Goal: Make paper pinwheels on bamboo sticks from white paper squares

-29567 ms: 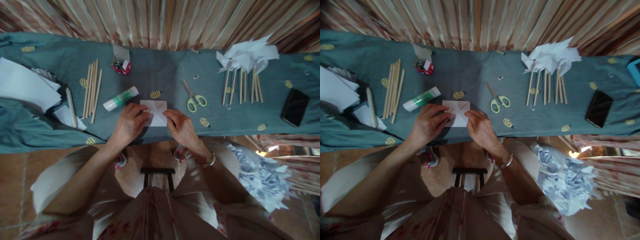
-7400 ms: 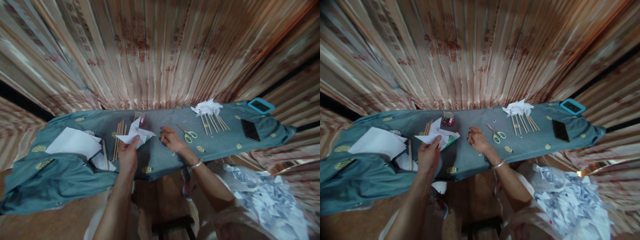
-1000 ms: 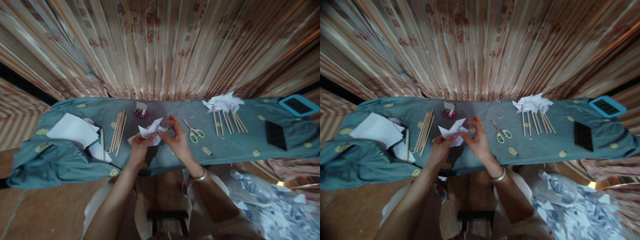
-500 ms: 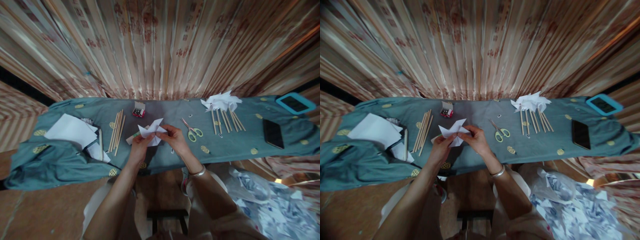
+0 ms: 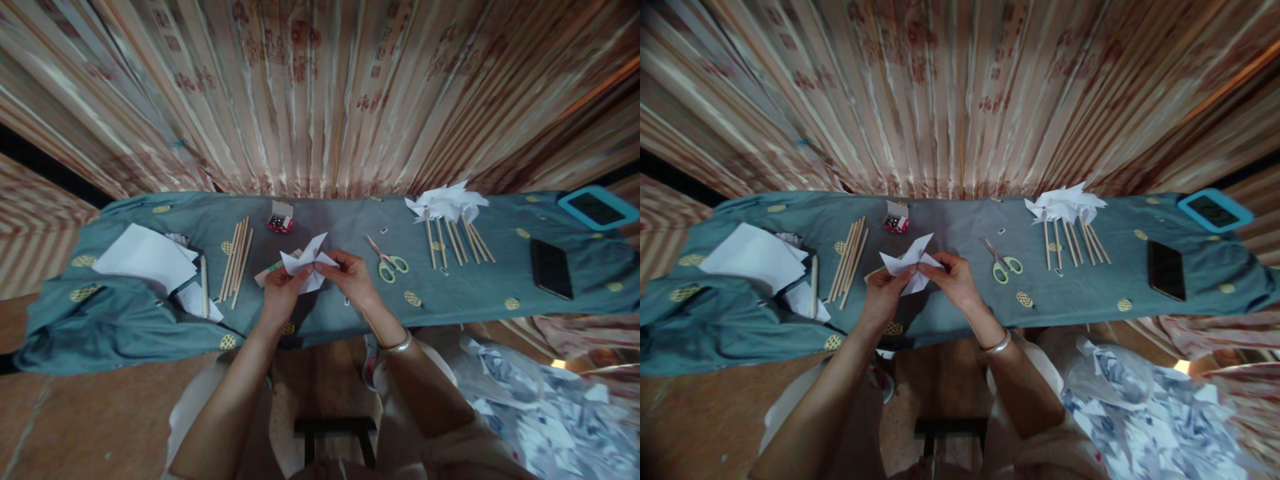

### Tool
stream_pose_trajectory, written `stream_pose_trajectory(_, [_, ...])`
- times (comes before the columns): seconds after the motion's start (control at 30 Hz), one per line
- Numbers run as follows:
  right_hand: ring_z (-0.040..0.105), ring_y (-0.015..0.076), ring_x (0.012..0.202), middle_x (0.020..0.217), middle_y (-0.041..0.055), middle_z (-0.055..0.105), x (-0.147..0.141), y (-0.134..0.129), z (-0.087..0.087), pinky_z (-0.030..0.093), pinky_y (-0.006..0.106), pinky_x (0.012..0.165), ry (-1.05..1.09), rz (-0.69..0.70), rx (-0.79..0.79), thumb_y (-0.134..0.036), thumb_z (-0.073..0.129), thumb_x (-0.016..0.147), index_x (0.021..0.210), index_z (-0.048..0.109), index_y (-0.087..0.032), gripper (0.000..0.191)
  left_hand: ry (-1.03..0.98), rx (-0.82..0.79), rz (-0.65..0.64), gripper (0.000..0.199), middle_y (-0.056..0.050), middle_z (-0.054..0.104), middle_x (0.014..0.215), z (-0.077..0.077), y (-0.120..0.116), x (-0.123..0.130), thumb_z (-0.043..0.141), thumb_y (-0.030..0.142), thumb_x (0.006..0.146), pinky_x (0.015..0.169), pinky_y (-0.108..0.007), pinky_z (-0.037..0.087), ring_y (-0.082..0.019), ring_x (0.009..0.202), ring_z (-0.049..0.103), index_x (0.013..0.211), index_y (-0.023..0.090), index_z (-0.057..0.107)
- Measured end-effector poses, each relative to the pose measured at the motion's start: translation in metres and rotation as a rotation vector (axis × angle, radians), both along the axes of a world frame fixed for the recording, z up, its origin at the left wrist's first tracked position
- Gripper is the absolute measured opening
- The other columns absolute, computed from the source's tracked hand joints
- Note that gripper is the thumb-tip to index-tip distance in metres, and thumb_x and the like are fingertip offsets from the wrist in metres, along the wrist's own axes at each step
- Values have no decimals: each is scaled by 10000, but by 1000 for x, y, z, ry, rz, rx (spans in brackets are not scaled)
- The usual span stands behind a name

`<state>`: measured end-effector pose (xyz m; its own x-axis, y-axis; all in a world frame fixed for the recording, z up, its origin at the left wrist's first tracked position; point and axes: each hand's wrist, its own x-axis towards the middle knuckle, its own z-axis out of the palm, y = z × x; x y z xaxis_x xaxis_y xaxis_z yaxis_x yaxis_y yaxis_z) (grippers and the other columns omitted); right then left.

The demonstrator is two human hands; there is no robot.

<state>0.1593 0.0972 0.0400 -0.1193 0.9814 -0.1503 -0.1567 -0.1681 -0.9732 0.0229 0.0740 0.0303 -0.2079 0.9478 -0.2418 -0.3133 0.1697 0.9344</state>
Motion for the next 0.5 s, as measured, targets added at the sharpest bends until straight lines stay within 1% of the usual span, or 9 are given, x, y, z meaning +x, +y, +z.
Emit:
stream_pose_trajectory(0.13, [535, 116, 594, 649, -22, 647, -1, 0, 1, 445, 252, 567, 13, 3, -8, -532, 858, 501, 675, 697, -190, 416, -5, 26, -1, 293, -41, 750, 760, -1, 1, -1, 858, 369, 544, 679, -292, 497, -183, 685, 643, 750, 176, 777])
stream_pose_trajectory(0.27, [534, 111, 592, 652, -25, 648, -1, 0, 0, 449, 256, 587, 30, 5, -13, -506, 857, 524, 686, 701, -189, 389, 26, 46, 2, 285, -38, 760, 790, 0, 1, -1, 836, 367, 558, 709, -301, 511, -191, 714, 650, 770, 184, 782])
stream_pose_trajectory(0.5, [530, 113, 601, 658, -23, 648, -3, 0, -3, 435, 254, 583, 50, -3, -30, -484, 861, 513, 687, 709, -184, 379, 44, 34, 31, 282, -28, 747, 743, 3, 1, 0, 830, 348, 536, 689, -287, 506, -167, 667, 625, 747, 170, 774])
